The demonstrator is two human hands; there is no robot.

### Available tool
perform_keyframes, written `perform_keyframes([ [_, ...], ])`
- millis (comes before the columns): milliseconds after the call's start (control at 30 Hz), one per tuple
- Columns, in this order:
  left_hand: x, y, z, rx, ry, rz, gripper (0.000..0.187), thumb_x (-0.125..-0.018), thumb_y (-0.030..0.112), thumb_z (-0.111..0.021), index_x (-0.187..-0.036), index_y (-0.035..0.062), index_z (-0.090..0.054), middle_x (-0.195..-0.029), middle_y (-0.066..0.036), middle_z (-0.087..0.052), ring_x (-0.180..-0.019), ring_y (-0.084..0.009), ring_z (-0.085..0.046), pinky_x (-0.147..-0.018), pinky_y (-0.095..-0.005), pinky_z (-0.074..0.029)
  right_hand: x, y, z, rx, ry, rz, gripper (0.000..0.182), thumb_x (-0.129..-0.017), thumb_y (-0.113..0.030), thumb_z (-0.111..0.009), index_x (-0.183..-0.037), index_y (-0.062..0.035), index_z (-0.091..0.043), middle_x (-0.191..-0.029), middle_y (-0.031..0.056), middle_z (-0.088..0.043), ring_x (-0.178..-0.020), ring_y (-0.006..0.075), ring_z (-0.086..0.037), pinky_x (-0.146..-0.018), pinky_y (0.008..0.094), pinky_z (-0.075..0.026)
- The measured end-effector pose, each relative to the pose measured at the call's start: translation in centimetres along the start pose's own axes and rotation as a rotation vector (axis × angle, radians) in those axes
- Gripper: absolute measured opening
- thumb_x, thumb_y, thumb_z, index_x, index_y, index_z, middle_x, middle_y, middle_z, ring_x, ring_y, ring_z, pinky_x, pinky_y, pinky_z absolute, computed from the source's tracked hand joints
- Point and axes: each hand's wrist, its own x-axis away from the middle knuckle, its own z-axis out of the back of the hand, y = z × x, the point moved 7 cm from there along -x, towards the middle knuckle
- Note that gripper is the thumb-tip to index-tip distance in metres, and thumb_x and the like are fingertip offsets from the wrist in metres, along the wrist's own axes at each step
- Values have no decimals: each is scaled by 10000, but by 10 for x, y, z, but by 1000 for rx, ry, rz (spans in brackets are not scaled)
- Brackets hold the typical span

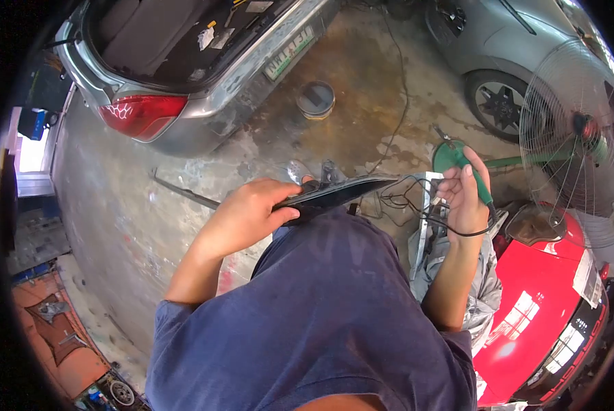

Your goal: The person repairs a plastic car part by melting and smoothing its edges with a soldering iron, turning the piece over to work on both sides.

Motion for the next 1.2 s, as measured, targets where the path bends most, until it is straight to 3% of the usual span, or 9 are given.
perform_keyframes([
  [133, -9, -2, 9, 19, -51, 82, 297, -843, 217, -773, -1045, 19, -685, -909, -159, -694, -864, -352, -656, -752, -410, -514, 3, -4, -10, 52, -18, 25, 453, -1035, -251, -556, -1419, -25, -471, -949, 91, -642, -747, 128, -619, -659, 268, -533],
  [233, -12, -5, 24, 99, -106, 250, 267, -864, 252, -739, -1004, 33, -673, -904, -170, -692, -866, -368, -667, -732, -442, -504, 2, -4, -19, 62, -35, 39, 453, -1025, -246, -563, -1408, -21, -475, -951, 97, -642, -741, 133, -617, -653, 269, -526],
  [333, -14, -2, 42, 131, -74, 267, 280, -861, 267, -745, -990, 30, -673, -876, -175, -689, -828, -369, -667, -716, -432, -502, 2, -4, -30, 73, -62, 55, 463, -1014, -244, -574, -1406, -20, -473, -941, 99, -644, -739, 140, -618, -650, 269, -518],
  [533, -13, 6, 60, 20, -52, 163, 259, -865, 263, -738, -973, 37, -671, -859, -174, -683, -827, -378, -660, -704, -461, -490, 1, -5, -41, 65, -98, 50, 488, -1000, -247, -601, -1410, -18, -468, -934, 102, -648, -730, 145, -621, -645, 276, -510],
  [733, -12, 15, 56, -62, -106, 114, 246, -862, 268, -733, -958, 52, -665, -868, -164, -674, -866, -378, -648, -725, -474, -492, 9, -5, -62, 104, -165, 30, 482, -979, -242, -642, -1372, -12, -487, -1067, 169, -678, -851, 205, -689, -744, 301, -555],
  [833, -12, 20, 46, -111, -155, -12, 229, -853, 264, -733, -946, 67, -662, -867, -150, -675, -893, -371, -644, -743, -477, -496, 16, -7, -77, 121, -259, 73, 464, -964, -206, -665, -1344, 0, -499, -1096, 180, -679, -905, 232, -694, -785, 321, -560],
  [1033, -14, 32, 31, -176, -349, -68, 237, -839, 297, -747, -959, 100, -691, -826, -103, -665, -862, -329, -652, -723, -451, -504, 47, -10, -112, 164, -464, -4, 479, -924, -121, -694, -1348, -13, -498, -1118, 152, -646, -943, 200, -663, -825, 309, -536],
  [1200, -14, 37, 31, -173, -269, -163, 226, -825, 293, -757, -951, 115, -698, -790, -84, -647, -823, -313, -641, -697, -436, -498, 64, -1, -113, 189, -503, -61, 518, -904, -87, -697, -1369, -35, -474, -1162, 145, -596, -1009, 207, -634, -894, 331, -513],
])
